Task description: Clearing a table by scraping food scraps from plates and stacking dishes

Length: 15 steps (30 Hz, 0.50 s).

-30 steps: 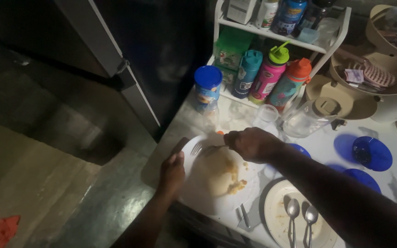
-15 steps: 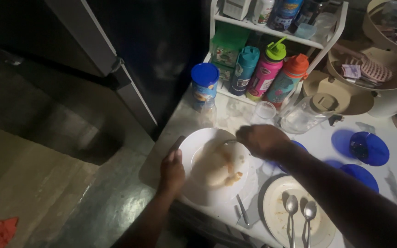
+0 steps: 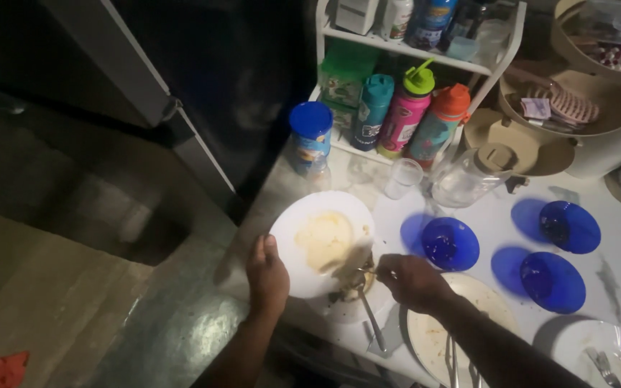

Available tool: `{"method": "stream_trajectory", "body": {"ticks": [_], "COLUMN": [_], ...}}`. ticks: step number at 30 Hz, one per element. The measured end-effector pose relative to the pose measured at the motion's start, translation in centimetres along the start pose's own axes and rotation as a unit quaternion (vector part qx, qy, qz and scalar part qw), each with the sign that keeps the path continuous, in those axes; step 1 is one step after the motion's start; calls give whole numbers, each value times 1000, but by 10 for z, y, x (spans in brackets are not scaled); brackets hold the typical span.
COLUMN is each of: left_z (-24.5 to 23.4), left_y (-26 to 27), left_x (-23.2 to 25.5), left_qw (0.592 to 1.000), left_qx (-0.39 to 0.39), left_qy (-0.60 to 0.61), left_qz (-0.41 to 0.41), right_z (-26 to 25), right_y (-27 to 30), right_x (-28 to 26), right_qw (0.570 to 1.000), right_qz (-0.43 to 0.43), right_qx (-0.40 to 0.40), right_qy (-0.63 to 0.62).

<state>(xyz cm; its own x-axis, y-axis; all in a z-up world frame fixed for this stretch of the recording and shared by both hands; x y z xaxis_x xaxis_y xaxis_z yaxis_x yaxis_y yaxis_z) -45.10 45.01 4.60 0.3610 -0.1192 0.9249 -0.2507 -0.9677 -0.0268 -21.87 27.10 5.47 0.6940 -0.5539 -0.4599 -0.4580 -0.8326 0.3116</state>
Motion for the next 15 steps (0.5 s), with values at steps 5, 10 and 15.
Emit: {"method": "stream_trajectory", "body": {"ticks": [5, 10, 15], "left_z": [-6, -2, 0], "left_y": [8, 4, -1], "left_x": [27, 0, -19], "left_qw": [998, 998, 996], "left_qx": [64, 61, 78], "left_qy": [-3, -2, -14], "left_qz": [22, 21, 45], "right_z": [-25, -75, -79], "right_y": [0, -12, -10], "right_x": [-1, -21, -13], "right_qw": [995, 992, 992], "right_qz": [94, 96, 101], "right_qx": [-11, 70, 76], "right_qy": [-28, -47, -11]}}
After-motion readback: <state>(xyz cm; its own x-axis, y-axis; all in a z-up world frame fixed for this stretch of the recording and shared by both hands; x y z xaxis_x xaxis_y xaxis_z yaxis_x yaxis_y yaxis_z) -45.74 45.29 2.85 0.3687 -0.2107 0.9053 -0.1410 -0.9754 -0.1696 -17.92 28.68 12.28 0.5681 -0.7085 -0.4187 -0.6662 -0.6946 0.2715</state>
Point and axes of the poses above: each hand's wrist, its own y-axis away from the middle knuckle, its own z-axis out of the palm, x = y × z, the point moved 2 cm from there along -y, towards the middle knuckle, and after that the axes turned 15 degrees about z, right-handed, at the moved point
